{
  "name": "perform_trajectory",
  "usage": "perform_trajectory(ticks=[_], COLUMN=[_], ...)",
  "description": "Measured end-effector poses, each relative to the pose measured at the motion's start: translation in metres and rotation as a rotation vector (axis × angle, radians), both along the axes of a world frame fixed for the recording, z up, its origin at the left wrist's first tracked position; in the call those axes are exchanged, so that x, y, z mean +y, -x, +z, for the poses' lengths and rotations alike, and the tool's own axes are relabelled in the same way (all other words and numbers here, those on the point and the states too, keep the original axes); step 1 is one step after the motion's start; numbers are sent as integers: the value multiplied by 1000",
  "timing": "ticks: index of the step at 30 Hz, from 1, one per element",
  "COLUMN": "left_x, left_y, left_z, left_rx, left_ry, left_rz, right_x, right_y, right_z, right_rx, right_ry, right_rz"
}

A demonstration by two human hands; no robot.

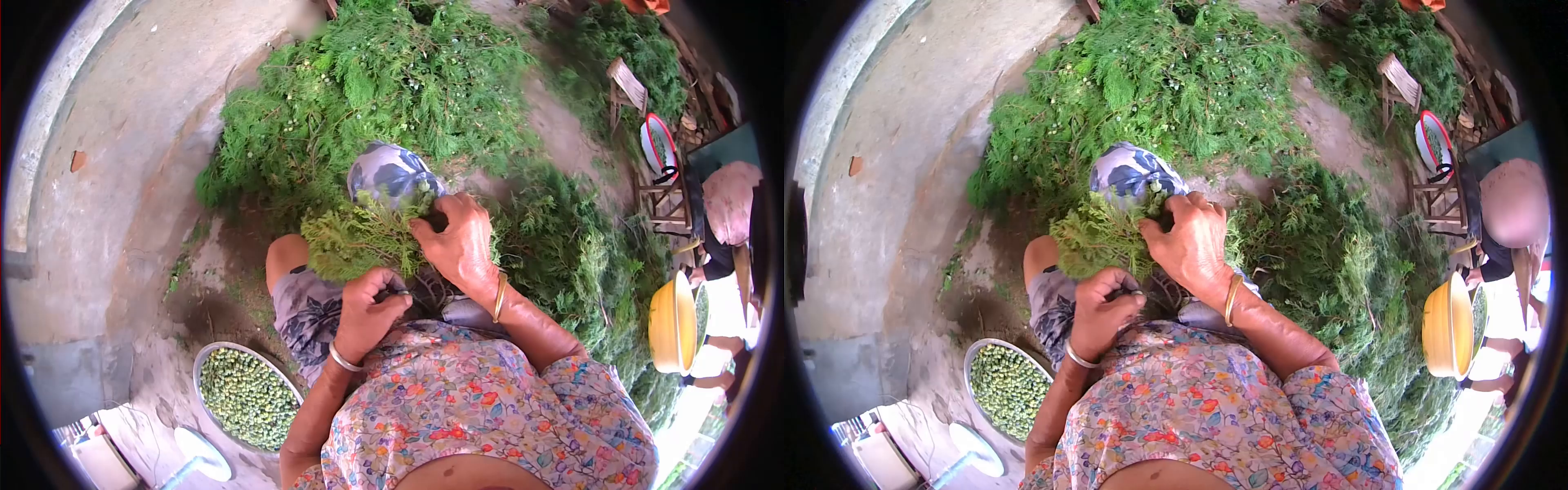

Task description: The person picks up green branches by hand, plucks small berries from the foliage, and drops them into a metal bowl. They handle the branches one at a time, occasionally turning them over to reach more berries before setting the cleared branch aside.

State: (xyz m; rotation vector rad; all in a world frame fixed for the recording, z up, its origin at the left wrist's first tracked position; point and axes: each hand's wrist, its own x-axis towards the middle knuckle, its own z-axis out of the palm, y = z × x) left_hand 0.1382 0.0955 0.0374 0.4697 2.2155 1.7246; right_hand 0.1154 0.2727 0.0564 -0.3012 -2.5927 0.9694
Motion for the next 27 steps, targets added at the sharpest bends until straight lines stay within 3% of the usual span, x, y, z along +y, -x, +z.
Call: perform_trajectory(ticks=[2, 5, 7, 9, 11, 13, 15, 17, 21, 24, 27], left_x=[-1, 7, 14, 23, 28, 33, 36, 37, 41, 40, 39], left_y=[4, 15, 23, 32, 38, 43, 49, 52, 49, 46, 44], left_z=[21, 40, 48, 53, 58, 59, 49, 41, 30, 32, 25], left_rx=[-358, -363, -321, -119, -126, -89, -126, -387, -558, -562, -489], left_ry=[-180, -357, -348, -325, -333, -241, -218, -376, -603, -626, -614], left_rz=[38, 56, 58, 69, 23, 48, 29, 98, 270, 374, 403], right_x=[-2, -4, -6, -5, -3, -4, -6, -4, 0, 4, 3], right_y=[4, 7, 6, 4, -1, -4, -4, -6, -9, -6, -7], right_z=[0, -2, -4, -2, 3, 8, -1, -1, -4, 2, -2], right_rx=[4, 22, 61, 108, 127, 216, 312, 325, 226, 309, 448], right_ry=[-15, -23, 5, -4, 93, 33, 51, 60, 136, 106, 184], right_rz=[-10, -20, -16, -30, 57, 75, 90, 97, 230, 424, 409])
